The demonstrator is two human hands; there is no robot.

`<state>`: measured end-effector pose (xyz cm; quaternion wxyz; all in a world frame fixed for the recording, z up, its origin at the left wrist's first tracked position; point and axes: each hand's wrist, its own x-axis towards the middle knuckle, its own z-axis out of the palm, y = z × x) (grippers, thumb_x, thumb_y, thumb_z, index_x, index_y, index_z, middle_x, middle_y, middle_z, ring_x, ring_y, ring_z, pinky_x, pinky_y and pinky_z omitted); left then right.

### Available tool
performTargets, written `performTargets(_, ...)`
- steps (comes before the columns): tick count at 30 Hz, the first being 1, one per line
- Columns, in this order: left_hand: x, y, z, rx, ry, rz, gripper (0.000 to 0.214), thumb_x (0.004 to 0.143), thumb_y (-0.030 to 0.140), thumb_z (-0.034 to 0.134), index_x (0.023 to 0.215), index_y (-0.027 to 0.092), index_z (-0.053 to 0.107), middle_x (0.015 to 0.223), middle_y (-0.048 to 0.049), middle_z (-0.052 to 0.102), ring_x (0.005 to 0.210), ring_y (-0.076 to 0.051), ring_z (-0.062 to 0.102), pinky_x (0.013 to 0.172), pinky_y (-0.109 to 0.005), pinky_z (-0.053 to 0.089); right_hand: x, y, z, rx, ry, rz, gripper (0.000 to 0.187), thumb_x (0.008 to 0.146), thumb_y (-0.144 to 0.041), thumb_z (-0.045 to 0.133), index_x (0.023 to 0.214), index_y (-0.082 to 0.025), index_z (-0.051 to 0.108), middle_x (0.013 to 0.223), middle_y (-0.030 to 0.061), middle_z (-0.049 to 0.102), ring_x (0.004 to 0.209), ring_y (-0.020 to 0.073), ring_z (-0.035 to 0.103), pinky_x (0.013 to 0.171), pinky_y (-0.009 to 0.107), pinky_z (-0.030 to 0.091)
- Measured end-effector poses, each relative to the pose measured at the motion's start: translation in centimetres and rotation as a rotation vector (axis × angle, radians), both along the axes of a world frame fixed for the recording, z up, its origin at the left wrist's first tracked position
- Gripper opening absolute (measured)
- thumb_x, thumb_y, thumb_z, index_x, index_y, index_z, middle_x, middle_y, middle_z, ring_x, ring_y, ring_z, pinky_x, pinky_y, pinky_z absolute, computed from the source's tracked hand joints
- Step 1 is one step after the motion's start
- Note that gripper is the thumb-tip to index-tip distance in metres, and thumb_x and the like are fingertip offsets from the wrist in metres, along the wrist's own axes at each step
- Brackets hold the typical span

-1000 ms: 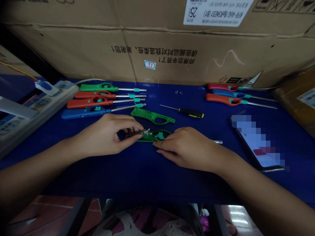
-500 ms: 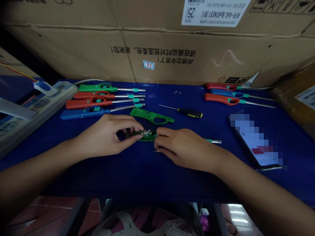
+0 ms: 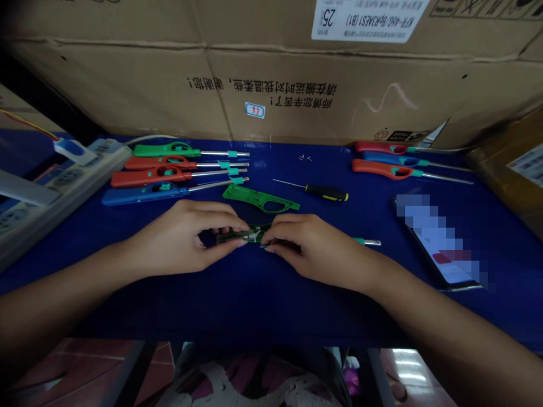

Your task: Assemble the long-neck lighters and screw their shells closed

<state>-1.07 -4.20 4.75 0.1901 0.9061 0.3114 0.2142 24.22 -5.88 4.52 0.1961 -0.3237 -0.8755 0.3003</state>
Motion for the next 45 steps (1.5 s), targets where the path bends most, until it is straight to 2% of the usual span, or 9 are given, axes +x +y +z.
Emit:
performTargets(4, -0.01, -0.01, -0.07, -0.013, -0.005, -0.003, 0.015, 0.089, 0.020, 0.067, 0.102, 0.020, 0.076, 0.094, -0.0011, 0.074, 0.076, -0.012, 0.069, 0.066, -0.022, 0.053, -0.18, 0.12, -0.24, 0.026, 0.056, -0.037, 0.013, 0.095, -0.016, 0.062, 0.101, -0.019, 0.073, 0.094, 0.0039, 0.073, 0.084, 0.0139, 0.069, 0.077, 0.025, 0.053)
performTargets(8, 0.00, -0.02, -0.09, -0.022, -0.011, -0.004, 0.015, 0.089, 0.020, 0.067, 0.101, 0.020, 0.076, 0.093, -0.0007, 0.074, 0.077, -0.012, 0.069, 0.067, -0.022, 0.053, -0.32, 0.21, -0.57, 0.037, 0.075, -0.120, 0.007, 0.091, -0.017, 0.068, 0.094, -0.019, 0.074, 0.081, 0.0004, 0.071, 0.062, 0.0096, 0.061, 0.059, 0.022, 0.047)
performTargets(10, 0.02, -0.03, -0.06, -0.024, -0.015, -0.006, 0.015, 0.089, 0.020, 0.067, 0.101, 0.020, 0.076, 0.093, -0.0006, 0.074, 0.077, -0.012, 0.069, 0.066, -0.022, 0.053, -0.38, 0.23, -0.64, 0.019, 0.090, -0.137, 0.007, 0.091, -0.018, 0.068, 0.093, -0.018, 0.074, 0.080, 0.0007, 0.071, 0.059, 0.0089, 0.059, 0.057, 0.022, 0.045)
performTargets(16, 0.03, -0.04, 0.03, -0.028, 0.001, -0.014, 0.016, 0.089, 0.020, 0.066, 0.102, 0.020, 0.076, 0.094, -0.0017, 0.074, 0.078, -0.013, 0.069, 0.066, -0.022, 0.053, -0.43, 0.30, -0.71, -0.031, 0.105, -0.144, 0.010, 0.092, -0.019, 0.065, 0.094, -0.019, 0.074, 0.086, 0.0034, 0.073, 0.070, 0.0125, 0.065, 0.060, 0.023, 0.048)
performTargets(31, 0.00, -0.05, 0.19, -0.018, 0.009, -0.029, 0.018, 0.088, 0.017, 0.067, 0.102, 0.021, 0.077, 0.095, -0.0007, 0.074, 0.079, -0.012, 0.070, 0.062, -0.019, 0.052, -0.33, 0.34, -0.84, -0.024, 0.078, -0.132, 0.010, 0.091, -0.017, 0.064, 0.093, -0.018, 0.073, 0.084, 0.0024, 0.072, 0.068, 0.0123, 0.064, 0.061, 0.024, 0.048)
performTargets(40, 0.04, -0.14, 0.13, -0.005, 0.023, -0.026, 0.018, 0.089, 0.020, 0.066, 0.103, 0.022, 0.077, 0.096, -0.0012, 0.074, 0.077, -0.012, 0.070, 0.058, -0.019, 0.052, -0.45, 0.28, -0.65, -0.027, 0.088, -0.126, 0.011, 0.093, -0.018, 0.063, 0.093, -0.019, 0.073, 0.088, 0.0044, 0.074, 0.074, 0.0146, 0.068, 0.069, 0.026, 0.053)
performTargets(45, 0.09, -0.21, -0.03, -0.008, 0.024, -0.021, 0.016, 0.090, 0.021, 0.067, 0.103, 0.022, 0.077, 0.094, 0.0001, 0.074, 0.075, -0.011, 0.069, 0.057, -0.018, 0.051, -0.47, 0.30, -0.69, -0.029, 0.111, -0.113, 0.011, 0.093, -0.019, 0.063, 0.093, -0.019, 0.073, 0.087, 0.0041, 0.074, 0.074, 0.0140, 0.067, 0.067, 0.025, 0.052)
